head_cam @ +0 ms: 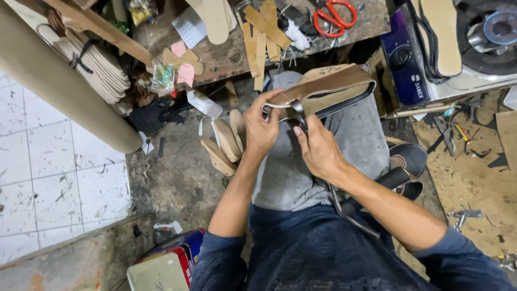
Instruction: The person assembles a shoe by placing a wooden shoe last into a shoe upper, then uses a curved metal tool to press and secure the upper around the last. The person handles multiple shoe uppers and lasts, repeatedly inserting the last and pressing the edges with the tool.
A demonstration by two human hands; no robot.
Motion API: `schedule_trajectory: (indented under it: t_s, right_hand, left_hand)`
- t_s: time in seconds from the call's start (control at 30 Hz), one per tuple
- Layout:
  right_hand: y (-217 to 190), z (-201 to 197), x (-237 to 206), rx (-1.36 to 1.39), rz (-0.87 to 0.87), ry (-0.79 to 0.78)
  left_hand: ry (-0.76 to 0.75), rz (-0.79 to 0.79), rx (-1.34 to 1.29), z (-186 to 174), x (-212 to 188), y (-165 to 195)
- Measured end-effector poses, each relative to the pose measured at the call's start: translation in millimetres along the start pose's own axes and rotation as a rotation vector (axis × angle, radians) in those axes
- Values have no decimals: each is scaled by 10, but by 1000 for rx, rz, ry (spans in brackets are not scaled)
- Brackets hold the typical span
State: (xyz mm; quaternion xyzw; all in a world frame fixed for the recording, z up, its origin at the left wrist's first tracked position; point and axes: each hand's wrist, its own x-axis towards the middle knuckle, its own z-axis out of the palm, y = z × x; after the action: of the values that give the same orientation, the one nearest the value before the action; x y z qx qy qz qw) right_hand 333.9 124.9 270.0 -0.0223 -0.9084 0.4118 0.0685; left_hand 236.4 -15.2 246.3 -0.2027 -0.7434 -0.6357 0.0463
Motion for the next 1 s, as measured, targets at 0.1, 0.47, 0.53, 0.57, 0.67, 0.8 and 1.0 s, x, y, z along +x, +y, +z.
schedule_trajectory:
  t_s: [0.1,0.47,0.53,0.57,0.67,0.8,1.0]
  right_hand:
    - [-7,-8,-6,-85,75,-57]
    - [100,54,51,-98,-85,-8]
    - [144,-38,21,-143,-140,-46]
    - [170,-104,-18,-183,-196,-60]
    - [230,-243,-110,-267,-216,-125]
    - [251,-213,-71,-206,-16,-114]
    - [195,-218,-64,-108,-11,-86]
  left_hand:
    - [-13,15,-27,4,20,-67]
    - [-350,-268,-156,-151,393,-337]
    - [-373,-256,-259,-113,389,-363]
    - [-370,-193,-156,-115,354,-358]
    - [-353,-11,93,-165,252,-281]
    - [-328,146,189,-178,212,-124]
    - [-477,132,172,-299,297,28]
